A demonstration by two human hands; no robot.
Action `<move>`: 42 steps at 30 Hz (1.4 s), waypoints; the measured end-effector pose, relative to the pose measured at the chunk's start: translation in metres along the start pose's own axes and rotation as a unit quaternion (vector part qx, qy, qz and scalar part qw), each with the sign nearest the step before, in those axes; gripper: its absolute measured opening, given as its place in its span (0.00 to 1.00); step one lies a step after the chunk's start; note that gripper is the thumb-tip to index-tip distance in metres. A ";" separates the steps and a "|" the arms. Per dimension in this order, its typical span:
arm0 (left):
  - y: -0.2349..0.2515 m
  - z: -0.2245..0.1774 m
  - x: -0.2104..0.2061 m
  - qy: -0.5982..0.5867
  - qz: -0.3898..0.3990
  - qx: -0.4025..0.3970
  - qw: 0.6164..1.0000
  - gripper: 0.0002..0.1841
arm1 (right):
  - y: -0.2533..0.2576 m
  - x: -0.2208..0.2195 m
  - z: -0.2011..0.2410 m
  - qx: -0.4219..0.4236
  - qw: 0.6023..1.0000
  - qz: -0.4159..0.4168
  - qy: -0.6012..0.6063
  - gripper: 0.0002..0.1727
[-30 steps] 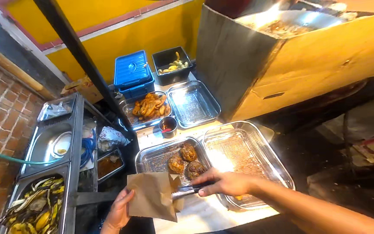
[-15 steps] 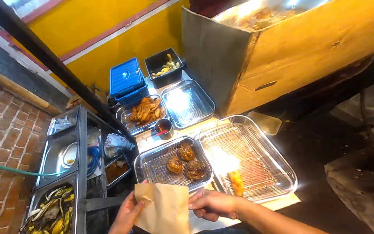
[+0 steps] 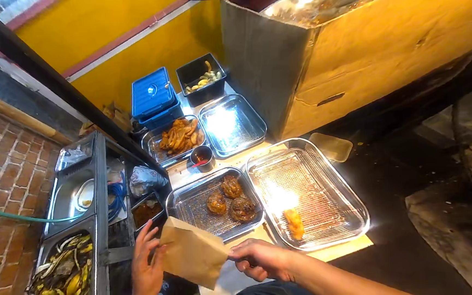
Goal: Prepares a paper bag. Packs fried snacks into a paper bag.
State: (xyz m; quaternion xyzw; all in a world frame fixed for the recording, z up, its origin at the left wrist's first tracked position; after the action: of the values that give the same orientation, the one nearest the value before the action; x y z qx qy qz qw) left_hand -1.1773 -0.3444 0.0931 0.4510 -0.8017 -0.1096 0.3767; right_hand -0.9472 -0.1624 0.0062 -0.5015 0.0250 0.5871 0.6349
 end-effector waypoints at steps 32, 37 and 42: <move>-0.036 0.057 -0.040 -0.331 -0.299 0.426 0.787 0.29 | 0.034 -0.065 0.021 0.231 0.916 -0.165 -0.284 0.21; -0.040 0.056 -0.081 -0.635 -0.139 0.400 0.646 0.44 | 0.030 -0.058 0.016 0.187 0.955 -0.126 -0.194 0.20; -0.035 0.044 -0.072 -0.438 -0.297 0.406 0.745 0.35 | 0.016 -0.043 0.026 0.167 0.964 -0.139 -0.150 0.21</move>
State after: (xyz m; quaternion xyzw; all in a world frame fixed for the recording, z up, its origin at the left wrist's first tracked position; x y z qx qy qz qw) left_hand -1.1635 -0.3134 0.0083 0.6793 -0.6727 -0.0655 -0.2857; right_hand -0.9870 -0.1789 0.0360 -0.2932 -0.0430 0.5488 0.7817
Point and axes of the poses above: each hand's wrist, its own y-axis towards the middle knuckle, its own x-axis out of the back of the hand, z = x × y, the point moved 6 cm from there along y, towards the middle knuckle, and after that the axes turned 10 degrees about -z, right-handed, at the moved point
